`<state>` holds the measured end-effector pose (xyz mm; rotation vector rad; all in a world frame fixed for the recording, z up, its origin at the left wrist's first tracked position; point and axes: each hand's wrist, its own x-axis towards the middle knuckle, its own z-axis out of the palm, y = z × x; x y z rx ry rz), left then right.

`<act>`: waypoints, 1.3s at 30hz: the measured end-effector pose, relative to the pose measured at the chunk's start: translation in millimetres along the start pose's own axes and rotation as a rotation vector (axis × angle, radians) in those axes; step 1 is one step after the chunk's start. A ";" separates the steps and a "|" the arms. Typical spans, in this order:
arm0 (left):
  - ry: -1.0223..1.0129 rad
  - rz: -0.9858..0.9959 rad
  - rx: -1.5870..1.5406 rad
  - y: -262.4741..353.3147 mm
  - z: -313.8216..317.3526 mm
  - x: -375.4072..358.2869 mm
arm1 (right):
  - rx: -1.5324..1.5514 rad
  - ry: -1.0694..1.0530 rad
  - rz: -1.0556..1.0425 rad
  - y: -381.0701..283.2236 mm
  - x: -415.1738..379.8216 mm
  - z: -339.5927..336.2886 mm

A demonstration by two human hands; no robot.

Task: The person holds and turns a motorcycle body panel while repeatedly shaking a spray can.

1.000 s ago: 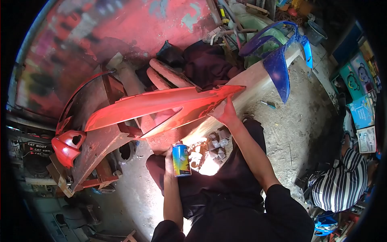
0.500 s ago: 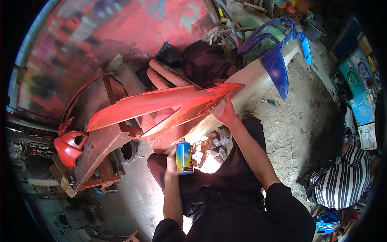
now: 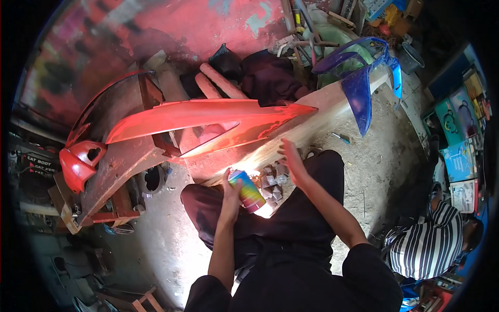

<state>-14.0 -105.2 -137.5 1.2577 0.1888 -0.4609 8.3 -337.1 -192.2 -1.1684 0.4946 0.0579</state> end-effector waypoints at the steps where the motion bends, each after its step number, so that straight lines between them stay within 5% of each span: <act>1: -0.013 0.056 0.255 -2.1 5.6 -1.8 | -0.295 -0.043 -0.035 3.0 -14.7 8.8; 3: -0.081 0.226 0.329 -14.7 18.8 -1.2 | -0.332 -0.451 0.034 -9.1 -50.8 33.1; 4: -0.038 0.263 0.426 -19.9 22.2 2.8 | -0.472 -0.552 -0.245 0.5 -58.2 38.6; 5: 0.007 0.300 0.524 -24.0 24.2 7.0 | -0.626 -0.483 -0.484 7.1 -64.6 40.0; 7: 0.045 0.318 0.516 -23.4 34.9 8.9 | -0.422 -0.458 -0.319 -3.7 -71.4 47.5; 11: -0.007 0.202 0.368 -31.7 33.5 7.2 | -0.559 -0.423 -0.441 7.2 -60.8 31.8; 12: -0.138 0.092 -0.188 -18.8 39.3 -6.8 | -0.500 -0.405 -0.473 6.7 -57.8 25.8; 13: -0.134 0.091 -0.193 -16.1 42.4 -12.9 | -0.441 -0.385 -0.506 -0.1 -58.0 27.0; 15: -0.226 0.305 0.087 -13.5 46.3 -22.7 | -0.278 -0.397 -0.415 -8.8 -64.2 26.5; 16: -0.006 0.272 0.242 -8.6 46.7 -27.7 | -0.247 -0.335 -0.380 -12.0 -62.5 25.8; 19: 0.196 0.131 -0.016 -27.5 34.4 -8.8 | -0.020 -0.258 -0.275 -9.2 -57.3 26.5; 21: 0.256 0.212 0.134 -39.2 33.0 -3.0 | 0.142 -0.175 -0.265 -7.4 -55.4 28.0; 29: 0.014 0.244 0.126 -50.8 53.6 -7.2 | 0.156 -0.139 -0.309 -1.4 -64.4 41.0; 31: -0.002 0.464 0.435 -47.9 61.1 -10.5 | 0.215 -0.122 -0.282 -6.6 -60.3 37.0; 36: -0.128 0.598 0.542 -51.7 52.0 16.2 | -0.079 -0.098 -0.424 -10.9 -43.1 24.5; 39: -0.307 0.335 0.598 -27.1 41.9 29.5 | -0.170 -0.031 -0.472 -18.7 -31.1 18.3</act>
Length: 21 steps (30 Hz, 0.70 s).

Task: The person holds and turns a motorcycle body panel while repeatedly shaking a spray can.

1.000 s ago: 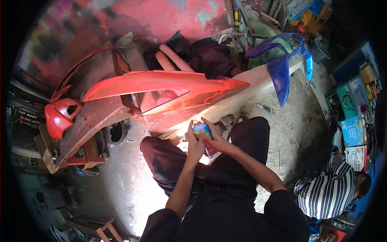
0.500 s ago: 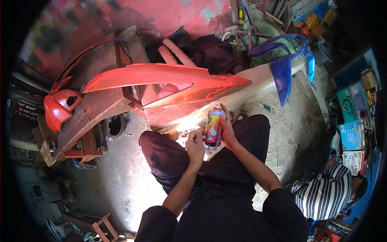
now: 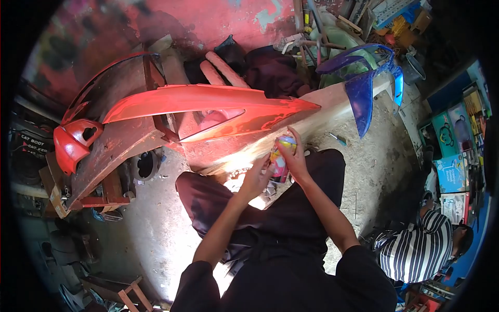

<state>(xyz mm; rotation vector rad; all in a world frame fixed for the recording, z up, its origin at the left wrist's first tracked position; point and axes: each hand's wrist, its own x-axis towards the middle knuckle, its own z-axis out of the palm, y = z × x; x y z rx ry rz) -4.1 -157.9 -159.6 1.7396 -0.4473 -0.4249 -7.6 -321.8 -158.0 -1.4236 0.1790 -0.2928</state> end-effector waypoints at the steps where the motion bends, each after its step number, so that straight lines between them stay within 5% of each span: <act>1: -0.024 0.037 -0.062 -18.0 -20.1 3.9 | 0.059 0.052 0.014 0.3 2.6 -4.5; 4: 0.624 0.433 0.364 -6.4 -89.8 18.1 | 0.128 0.168 0.033 -7.2 9.5 -15.9; 6: 1.126 0.483 0.435 -3.3 -123.7 19.9 | 0.164 0.227 0.029 -9.0 12.4 -32.1; 8: 1.336 0.466 0.237 -17.5 -153.5 21.9 | 0.145 0.248 0.023 -2.7 13.2 -48.8; 11: 1.363 0.379 0.078 -54.6 -174.8 23.7 | 0.156 0.333 -0.004 -4.9 18.9 -59.1; 18: 0.919 0.113 -0.464 -83.2 -176.7 25.1 | 0.006 0.341 -0.057 -29.4 22.0 -37.7; 21: 0.766 0.040 -0.727 -85.6 -174.5 29.9 | 0.172 0.378 -0.060 -33.2 26.2 -40.9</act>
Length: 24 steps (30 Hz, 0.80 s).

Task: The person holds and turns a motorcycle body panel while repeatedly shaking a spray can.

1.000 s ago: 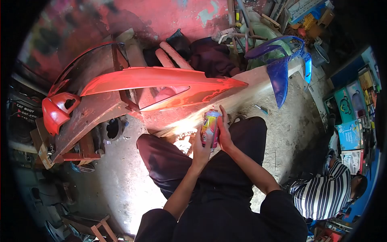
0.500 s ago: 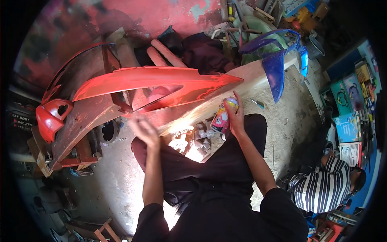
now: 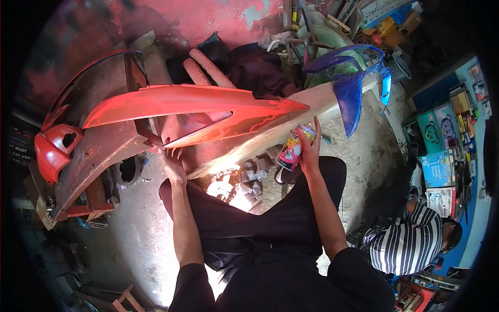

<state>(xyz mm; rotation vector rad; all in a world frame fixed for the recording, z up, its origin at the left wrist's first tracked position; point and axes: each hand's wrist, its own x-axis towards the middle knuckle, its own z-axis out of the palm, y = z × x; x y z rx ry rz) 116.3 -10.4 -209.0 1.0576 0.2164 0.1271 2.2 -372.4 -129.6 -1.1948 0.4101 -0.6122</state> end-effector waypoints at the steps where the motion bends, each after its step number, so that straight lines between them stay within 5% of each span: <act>1: -0.020 -0.067 -0.061 1.7 4.2 -1.3 | 0.065 -0.001 0.044 2.9 6.3 -8.1; 7: -0.093 -0.141 -0.139 12.2 11.8 -7.5 | 0.111 0.057 0.080 10.6 14.7 -26.4; 11: -0.128 -0.211 -0.214 10.7 13.6 -7.7 | -0.191 -0.067 0.054 22.8 17.5 -26.8; 19: -0.041 -0.220 -0.222 11.1 16.5 -12.2 | 0.139 0.185 0.032 1.8 48.8 -49.5; 24: -0.077 -0.244 -0.216 5.9 14.6 -9.0 | -0.347 -0.194 0.041 32.5 -19.7 -20.6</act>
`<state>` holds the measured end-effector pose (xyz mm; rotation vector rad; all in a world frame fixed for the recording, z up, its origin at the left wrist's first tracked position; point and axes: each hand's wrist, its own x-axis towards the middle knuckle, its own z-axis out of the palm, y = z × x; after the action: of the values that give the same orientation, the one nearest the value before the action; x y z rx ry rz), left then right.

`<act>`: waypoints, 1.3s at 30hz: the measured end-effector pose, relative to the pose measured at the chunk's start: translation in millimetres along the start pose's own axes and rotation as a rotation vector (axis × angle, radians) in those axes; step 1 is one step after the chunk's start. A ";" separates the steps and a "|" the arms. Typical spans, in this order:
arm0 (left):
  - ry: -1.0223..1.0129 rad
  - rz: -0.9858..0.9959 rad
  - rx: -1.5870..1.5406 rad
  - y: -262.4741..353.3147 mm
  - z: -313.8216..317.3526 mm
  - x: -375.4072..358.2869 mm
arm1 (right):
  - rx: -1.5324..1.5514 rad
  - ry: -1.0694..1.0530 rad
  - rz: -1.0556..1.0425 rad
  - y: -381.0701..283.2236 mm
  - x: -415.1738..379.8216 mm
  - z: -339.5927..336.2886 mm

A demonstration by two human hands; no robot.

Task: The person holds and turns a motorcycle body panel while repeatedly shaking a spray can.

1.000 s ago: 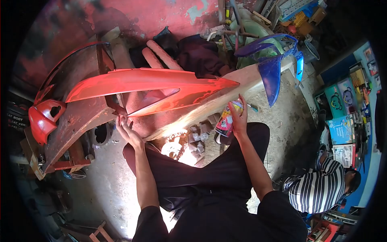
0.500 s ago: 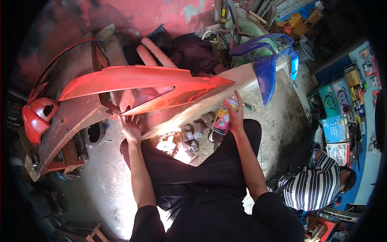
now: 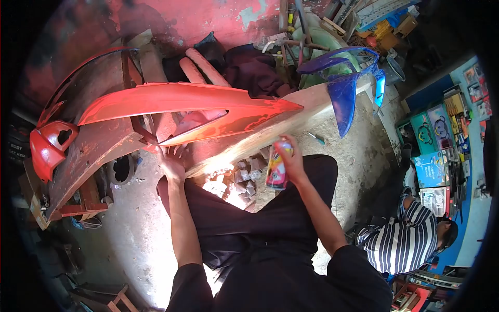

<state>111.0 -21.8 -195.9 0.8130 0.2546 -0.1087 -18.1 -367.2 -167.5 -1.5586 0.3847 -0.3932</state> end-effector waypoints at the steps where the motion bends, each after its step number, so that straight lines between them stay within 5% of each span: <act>1: 0.023 0.000 -0.005 0.3 1.1 -1.3 | 0.090 -0.022 0.047 2.3 -3.9 2.2; 4: 0.041 -0.031 0.000 0.4 -2.3 -3.6 | 0.396 0.149 0.082 -14.1 12.4 -7.7; 10: 0.061 -0.044 0.013 0.9 -6.7 -1.5 | 0.428 0.217 -0.081 -74.4 36.2 -30.9; 19: 0.064 -0.056 0.031 4.2 -9.7 -3.8 | 0.415 0.107 0.107 -16.2 10.4 -4.7; 31: 0.047 -0.034 0.018 11.5 -13.8 -9.6 | 0.585 0.219 0.181 -13.3 3.5 5.3; 39: 0.058 -0.035 0.009 8.7 -12.3 -6.4 | -0.024 0.176 -0.163 -26.8 30.8 -8.0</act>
<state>104.3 -6.9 -196.1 0.8213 0.3233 -0.1196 5.2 -388.2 -140.2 -1.5888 0.3999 -0.6576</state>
